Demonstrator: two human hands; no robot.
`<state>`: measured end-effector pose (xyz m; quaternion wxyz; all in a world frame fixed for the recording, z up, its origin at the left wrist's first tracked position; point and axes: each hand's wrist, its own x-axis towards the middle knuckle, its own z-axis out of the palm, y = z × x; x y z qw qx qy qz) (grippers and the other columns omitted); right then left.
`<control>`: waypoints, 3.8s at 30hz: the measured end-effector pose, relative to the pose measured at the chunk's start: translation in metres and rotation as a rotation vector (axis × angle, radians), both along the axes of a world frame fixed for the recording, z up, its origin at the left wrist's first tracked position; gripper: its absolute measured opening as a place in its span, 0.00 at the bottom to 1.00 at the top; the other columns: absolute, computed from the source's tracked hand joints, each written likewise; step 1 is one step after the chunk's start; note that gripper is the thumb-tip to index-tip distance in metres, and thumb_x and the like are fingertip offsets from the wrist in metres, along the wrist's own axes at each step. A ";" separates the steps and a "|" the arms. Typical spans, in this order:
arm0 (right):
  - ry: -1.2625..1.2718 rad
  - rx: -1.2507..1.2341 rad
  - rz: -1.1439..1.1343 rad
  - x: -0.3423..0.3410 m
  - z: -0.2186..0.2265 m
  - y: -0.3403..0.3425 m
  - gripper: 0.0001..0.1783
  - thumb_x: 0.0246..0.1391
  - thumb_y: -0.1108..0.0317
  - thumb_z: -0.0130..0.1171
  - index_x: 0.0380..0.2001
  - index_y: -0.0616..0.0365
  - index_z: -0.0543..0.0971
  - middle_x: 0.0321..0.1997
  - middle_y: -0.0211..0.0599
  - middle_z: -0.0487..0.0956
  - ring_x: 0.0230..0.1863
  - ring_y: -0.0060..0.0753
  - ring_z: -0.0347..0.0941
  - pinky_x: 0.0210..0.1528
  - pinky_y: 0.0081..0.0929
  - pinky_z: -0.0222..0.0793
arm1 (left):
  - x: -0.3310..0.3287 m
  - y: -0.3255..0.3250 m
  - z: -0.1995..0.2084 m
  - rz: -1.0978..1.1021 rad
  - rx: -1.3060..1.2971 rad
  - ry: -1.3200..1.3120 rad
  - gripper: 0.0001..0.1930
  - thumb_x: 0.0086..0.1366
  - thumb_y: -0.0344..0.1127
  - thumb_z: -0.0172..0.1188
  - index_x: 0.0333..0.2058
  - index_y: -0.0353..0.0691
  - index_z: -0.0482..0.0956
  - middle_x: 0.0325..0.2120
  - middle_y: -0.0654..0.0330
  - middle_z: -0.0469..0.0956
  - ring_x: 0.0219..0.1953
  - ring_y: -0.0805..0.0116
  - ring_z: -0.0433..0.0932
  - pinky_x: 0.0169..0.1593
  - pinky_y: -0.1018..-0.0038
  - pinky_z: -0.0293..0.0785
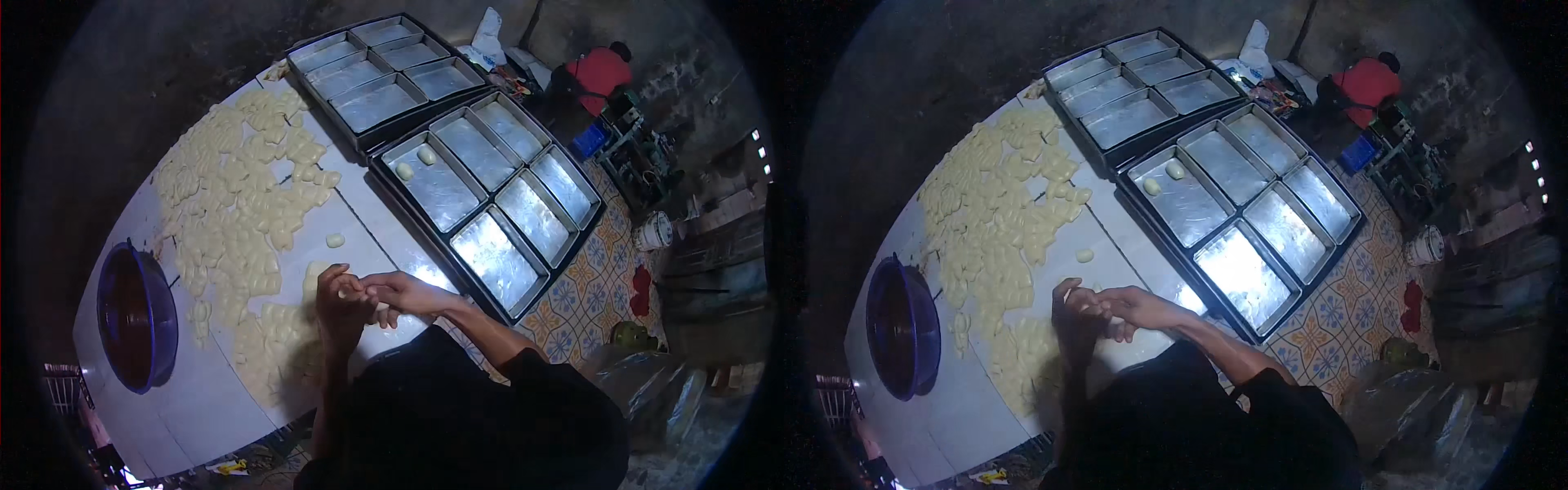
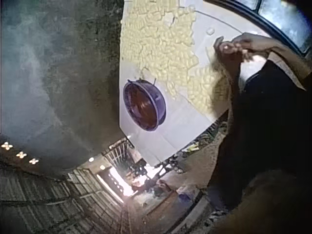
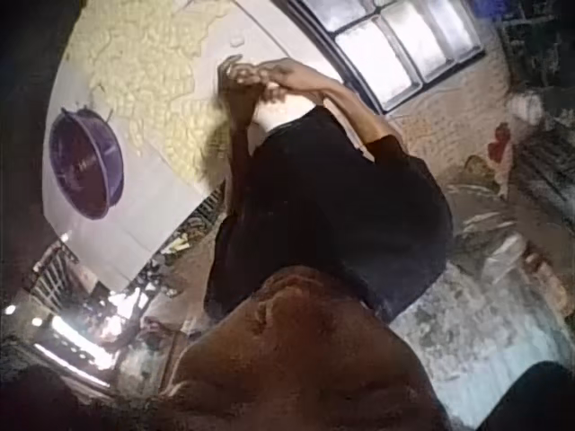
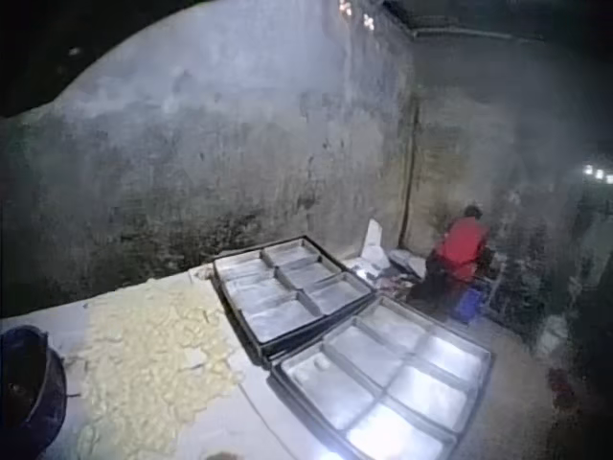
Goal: The person fills pieces of dough with filling from a bowl, folds them closed into rolls by hand, and places the filled dough rolls into metal baking trays.
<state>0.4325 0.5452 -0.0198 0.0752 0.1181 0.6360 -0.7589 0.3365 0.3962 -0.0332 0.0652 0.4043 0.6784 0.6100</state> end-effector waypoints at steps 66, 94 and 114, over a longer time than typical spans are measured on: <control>0.057 0.572 -0.438 -0.053 -0.095 -0.052 0.10 0.44 0.74 0.60 0.31 0.61 0.72 0.30 0.38 0.75 0.30 0.33 0.71 0.35 0.28 0.69 | -0.010 -0.022 -0.086 0.179 -0.863 0.258 0.47 0.57 0.36 0.59 0.65 0.27 0.38 0.66 0.44 0.49 0.70 0.53 0.45 0.67 0.47 0.38; 0.572 0.532 -0.085 -0.094 0.029 -0.148 0.13 0.48 0.77 0.60 0.40 0.63 0.78 0.37 0.41 0.76 0.35 0.34 0.73 0.35 0.25 0.69 | -0.007 -0.127 0.003 0.470 0.522 -0.538 0.24 0.67 0.32 0.53 0.61 0.37 0.63 0.58 0.48 0.67 0.62 0.65 0.64 0.61 0.70 0.60; 0.231 -0.314 0.414 -0.195 -0.038 -0.188 0.64 0.43 0.25 0.54 0.71 0.49 0.37 0.71 0.39 0.47 0.61 0.35 0.57 0.57 0.37 0.60 | -0.196 -0.236 0.008 -0.071 0.872 -0.894 0.58 0.54 0.76 0.48 0.65 0.28 0.44 0.60 0.41 0.62 0.58 0.49 0.67 0.60 0.56 0.63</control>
